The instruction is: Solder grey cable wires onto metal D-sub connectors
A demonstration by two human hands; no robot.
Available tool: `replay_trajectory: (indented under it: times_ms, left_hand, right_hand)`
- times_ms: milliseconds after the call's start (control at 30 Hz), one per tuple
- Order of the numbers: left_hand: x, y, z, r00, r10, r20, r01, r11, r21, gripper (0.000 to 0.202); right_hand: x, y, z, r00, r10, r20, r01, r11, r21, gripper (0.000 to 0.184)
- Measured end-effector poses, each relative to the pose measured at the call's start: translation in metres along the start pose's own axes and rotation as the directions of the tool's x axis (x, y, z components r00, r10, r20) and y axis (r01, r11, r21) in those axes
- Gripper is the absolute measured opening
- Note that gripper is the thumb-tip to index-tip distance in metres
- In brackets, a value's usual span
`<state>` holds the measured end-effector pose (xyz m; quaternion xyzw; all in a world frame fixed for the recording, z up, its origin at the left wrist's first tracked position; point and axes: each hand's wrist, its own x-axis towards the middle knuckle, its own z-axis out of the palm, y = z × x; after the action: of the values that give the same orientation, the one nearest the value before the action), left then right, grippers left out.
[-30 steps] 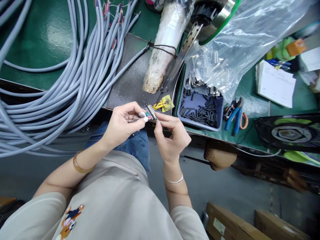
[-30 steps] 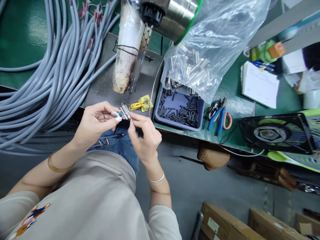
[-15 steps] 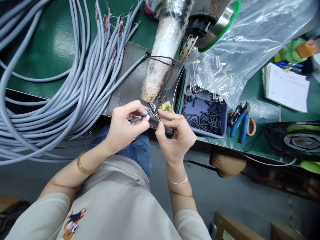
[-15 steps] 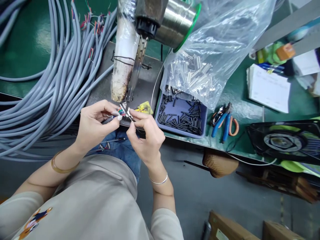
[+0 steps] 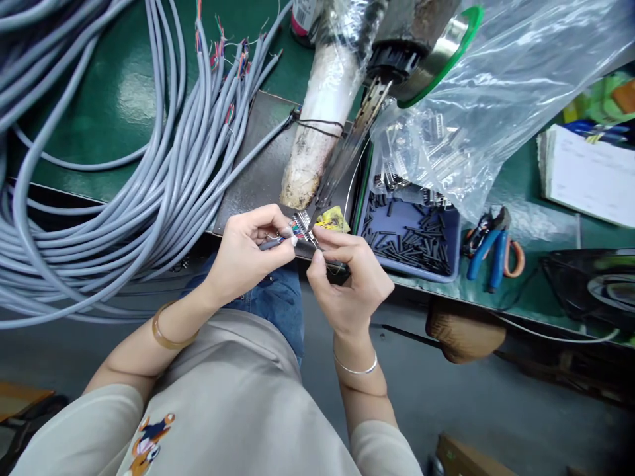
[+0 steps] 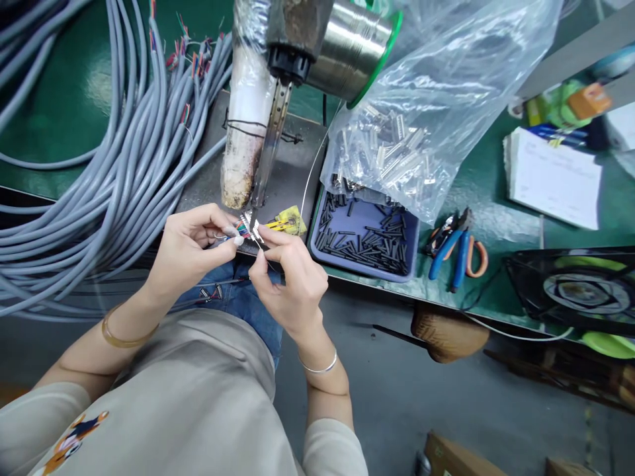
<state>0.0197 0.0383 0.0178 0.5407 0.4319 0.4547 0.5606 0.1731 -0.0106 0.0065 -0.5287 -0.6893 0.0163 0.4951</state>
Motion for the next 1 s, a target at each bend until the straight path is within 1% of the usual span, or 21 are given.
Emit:
replay_trajectory:
  times_ms: [100, 200, 300, 467, 700, 1000]
  left_hand:
    - [-0.0023, -0.0006, 0.0005, 1.0, -0.001, -0.002, 0.001, 1.0, -0.02, 0.015]
    - [-0.0043, 0.0004, 0.0021, 1.0, -0.001, -0.015, 0.0, 0.999, -0.033, 0.016]
    - [-0.0048, 0.0003, 0.003, 1.0, 0.007, -0.017, -0.008, 1.0, -0.018, 0.015]
    - [-0.0034, -0.0006, 0.0025, 0.999, 0.037, -0.009, -0.037, 0.999, 0.008, 0.013]
    - [-0.0019, 0.0045, 0.0034, 0.999, 0.014, -0.044, -0.013, 1.0, 0.02, 0.015]
    - [-0.0025, 0.0088, 0.0038, 0.998, 0.008, -0.057, -0.008, 1.0, 0.003, 0.016]
  right_hand:
    - [-0.0013, 0.0002, -0.0012, 1.0, -0.01, 0.003, 0.01, 1.0, -0.009, 0.017]
    - [-0.0015, 0.0011, -0.0019, 1.0, -0.006, -0.002, 0.006, 1.0, 0.021, 0.018]
    - [-0.0015, 0.0025, -0.0014, 1.0, 0.006, 0.001, -0.006, 0.999, 0.04, 0.018]
    - [0.0, 0.0044, 0.0001, 1.0, -0.006, -0.005, 0.006, 1.0, 0.01, 0.017]
    - [0.0026, 0.0034, 0.0006, 1.0, -0.018, -0.025, 0.018, 1.0, 0.007, 0.017]
    - [0.0072, 0.001, -0.0006, 0.999, -0.026, -0.027, 0.026, 1.0, -0.004, 0.018]
